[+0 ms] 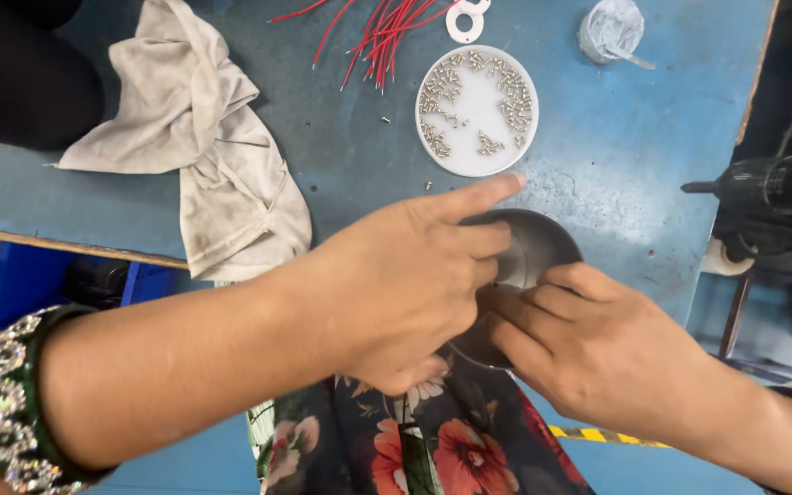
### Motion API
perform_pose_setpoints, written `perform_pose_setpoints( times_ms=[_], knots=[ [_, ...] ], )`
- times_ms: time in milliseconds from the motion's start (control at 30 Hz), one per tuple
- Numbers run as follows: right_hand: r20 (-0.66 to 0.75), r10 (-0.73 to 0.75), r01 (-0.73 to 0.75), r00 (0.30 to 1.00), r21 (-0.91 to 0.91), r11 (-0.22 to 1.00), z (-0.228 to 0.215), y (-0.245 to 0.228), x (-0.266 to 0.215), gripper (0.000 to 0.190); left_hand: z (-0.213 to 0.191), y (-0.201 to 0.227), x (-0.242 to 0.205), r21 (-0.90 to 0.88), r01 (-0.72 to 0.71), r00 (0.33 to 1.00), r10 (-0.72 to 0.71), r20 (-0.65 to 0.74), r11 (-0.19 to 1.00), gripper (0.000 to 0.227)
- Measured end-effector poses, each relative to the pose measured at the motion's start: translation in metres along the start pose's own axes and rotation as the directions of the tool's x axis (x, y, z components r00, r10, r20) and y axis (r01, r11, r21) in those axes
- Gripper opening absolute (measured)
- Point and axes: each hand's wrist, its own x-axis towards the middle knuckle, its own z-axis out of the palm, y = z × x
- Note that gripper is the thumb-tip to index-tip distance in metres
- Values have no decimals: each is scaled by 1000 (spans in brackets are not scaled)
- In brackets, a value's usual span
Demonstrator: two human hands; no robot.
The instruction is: The person assembles a black cylindrical light fixture by inserting a white plastic ring and securing it with screws using a green power drill. They also wipe the fixture with a white cloth and handle small metal screws and red wires on the workbench.
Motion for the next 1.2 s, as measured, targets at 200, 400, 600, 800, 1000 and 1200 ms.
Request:
perform_pose_setpoints(
  times_ms=[200,400,600,800,1000,1200],
  knots=[
    [26,10,-11,1000,29,1000,2,3,-1,40,9,5,1,19,77,977,-72,-202,997,38],
    [123,26,-30,992,30,999,2,1,-2,36,22,11,-1,101,127,955,-94,-280,987,23],
    [94,97,-96,991,-10,995,7,-2,-9,31,20,14,0,85,143,959,-117,-259,986,23],
    [148,186,-183,971,-32,983,11,-9,-10,23,19,20,5,135,155,972,-127,-199,979,25],
    [201,230,-225,952,-50,973,13,-12,-8,30,25,19,3,86,169,963,-146,-228,982,24],
    [169,237,-226,957,-82,971,12,-12,-5,16,26,21,1,60,182,957,-162,-239,981,19]
  ],
)
